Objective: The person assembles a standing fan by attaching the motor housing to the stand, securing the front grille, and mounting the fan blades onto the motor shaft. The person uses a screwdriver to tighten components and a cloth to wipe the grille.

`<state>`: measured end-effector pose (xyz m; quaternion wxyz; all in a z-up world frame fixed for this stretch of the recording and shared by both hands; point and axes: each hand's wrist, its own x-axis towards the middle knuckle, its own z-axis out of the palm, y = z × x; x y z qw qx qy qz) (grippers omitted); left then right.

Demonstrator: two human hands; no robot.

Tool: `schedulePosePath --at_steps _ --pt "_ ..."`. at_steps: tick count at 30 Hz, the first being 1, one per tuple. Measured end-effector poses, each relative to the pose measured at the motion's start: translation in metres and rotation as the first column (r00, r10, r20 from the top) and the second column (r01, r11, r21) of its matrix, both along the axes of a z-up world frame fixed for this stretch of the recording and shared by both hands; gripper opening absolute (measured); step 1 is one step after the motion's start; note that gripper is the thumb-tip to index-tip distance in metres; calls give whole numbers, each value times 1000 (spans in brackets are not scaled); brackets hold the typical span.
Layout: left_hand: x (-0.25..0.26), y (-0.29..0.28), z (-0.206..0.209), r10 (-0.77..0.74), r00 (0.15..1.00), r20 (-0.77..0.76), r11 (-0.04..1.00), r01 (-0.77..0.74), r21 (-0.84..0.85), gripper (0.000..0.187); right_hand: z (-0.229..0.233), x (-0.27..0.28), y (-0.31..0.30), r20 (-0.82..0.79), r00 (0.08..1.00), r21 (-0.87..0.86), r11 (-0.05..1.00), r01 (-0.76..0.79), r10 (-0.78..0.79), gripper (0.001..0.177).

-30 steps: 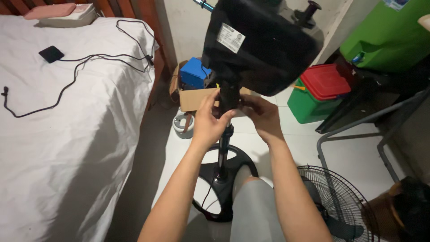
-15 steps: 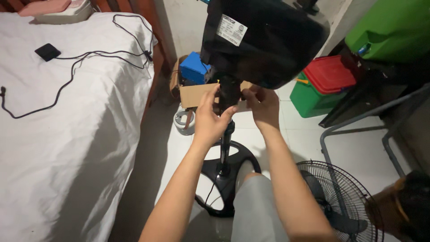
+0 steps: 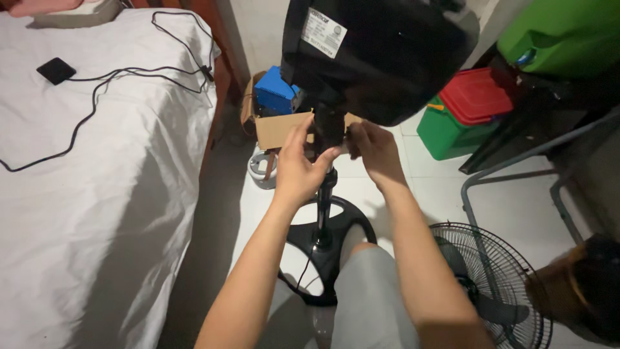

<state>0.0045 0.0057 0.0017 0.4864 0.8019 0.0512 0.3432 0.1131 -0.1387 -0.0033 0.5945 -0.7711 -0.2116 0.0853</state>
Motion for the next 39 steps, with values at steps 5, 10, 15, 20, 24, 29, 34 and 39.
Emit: schedulePosePath --at_steps 5,10,15,20,24,29,34,39 --pt "-2 -4 -1 21 994 105 994 -32 108 68 -4 -9 1 93 991 280 958 63 -93 18" --pt "0 -4 -3 46 997 70 996 -51 71 70 -4 -11 -8 123 992 176 984 -25 4 26" --pt "3 -4 -5 35 998 44 999 -36 23 69 -2 1 -5 28 998 104 993 -53 50 18" --pt "2 -4 -10 52 990 134 987 -72 142 70 -9 0 3 86 994 386 918 -95 67 24" --pt "-1 -6 -8 19 995 95 998 -24 55 70 -6 0 8 -4 998 257 965 54 -55 17" --pt "0 -6 -8 22 990 142 994 -37 104 70 -14 10 11 -8 986 -135 977 167 -169 72" --pt "3 -5 -7 22 997 70 999 -25 30 69 -40 -1 3 -104 986 218 964 149 -129 75" --pt "2 -5 -9 27 992 127 997 -37 72 70 -58 7 -3 -54 996 212 975 -61 74 89"
